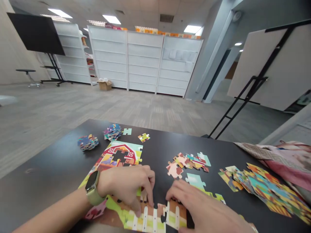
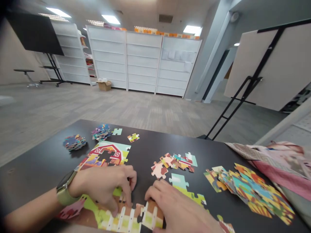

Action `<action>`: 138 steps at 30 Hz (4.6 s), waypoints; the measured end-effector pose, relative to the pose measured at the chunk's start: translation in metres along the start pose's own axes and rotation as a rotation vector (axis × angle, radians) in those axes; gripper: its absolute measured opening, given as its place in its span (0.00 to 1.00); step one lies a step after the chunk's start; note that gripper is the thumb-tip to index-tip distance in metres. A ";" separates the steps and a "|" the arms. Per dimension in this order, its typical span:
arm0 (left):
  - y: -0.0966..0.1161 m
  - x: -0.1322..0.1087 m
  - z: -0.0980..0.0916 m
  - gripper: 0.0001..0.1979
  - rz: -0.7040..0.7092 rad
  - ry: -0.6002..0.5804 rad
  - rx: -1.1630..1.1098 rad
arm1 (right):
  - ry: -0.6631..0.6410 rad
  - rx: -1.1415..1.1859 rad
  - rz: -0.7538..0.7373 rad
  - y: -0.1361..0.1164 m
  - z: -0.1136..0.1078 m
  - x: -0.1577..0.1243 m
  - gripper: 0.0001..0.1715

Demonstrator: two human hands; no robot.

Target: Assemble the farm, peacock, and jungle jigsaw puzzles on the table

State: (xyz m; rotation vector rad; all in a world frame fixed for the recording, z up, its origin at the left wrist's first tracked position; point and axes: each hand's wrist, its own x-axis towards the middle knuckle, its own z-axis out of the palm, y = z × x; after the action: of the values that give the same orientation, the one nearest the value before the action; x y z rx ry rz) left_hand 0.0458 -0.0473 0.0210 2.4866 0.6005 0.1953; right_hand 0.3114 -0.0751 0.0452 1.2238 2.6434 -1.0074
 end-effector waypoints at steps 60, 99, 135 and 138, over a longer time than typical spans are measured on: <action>0.007 0.002 0.017 0.26 -0.151 0.009 -0.015 | 0.582 -0.063 0.078 0.094 -0.025 0.032 0.31; 0.010 0.005 0.010 0.27 -0.103 -0.005 0.000 | 0.218 0.023 -0.225 0.038 -0.008 0.023 0.17; 0.027 0.019 0.020 0.18 -0.029 0.170 0.103 | 0.493 0.125 -0.150 0.066 -0.013 0.038 0.30; 0.020 0.018 0.012 0.12 -0.151 0.320 0.107 | 0.511 0.285 -0.188 0.060 -0.010 0.040 0.22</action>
State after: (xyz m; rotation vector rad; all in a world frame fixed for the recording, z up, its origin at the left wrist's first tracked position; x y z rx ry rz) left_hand 0.0723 -0.0601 0.0226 2.5162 0.9494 0.5207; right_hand 0.3282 -0.0142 0.0083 1.4800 3.1319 -1.2856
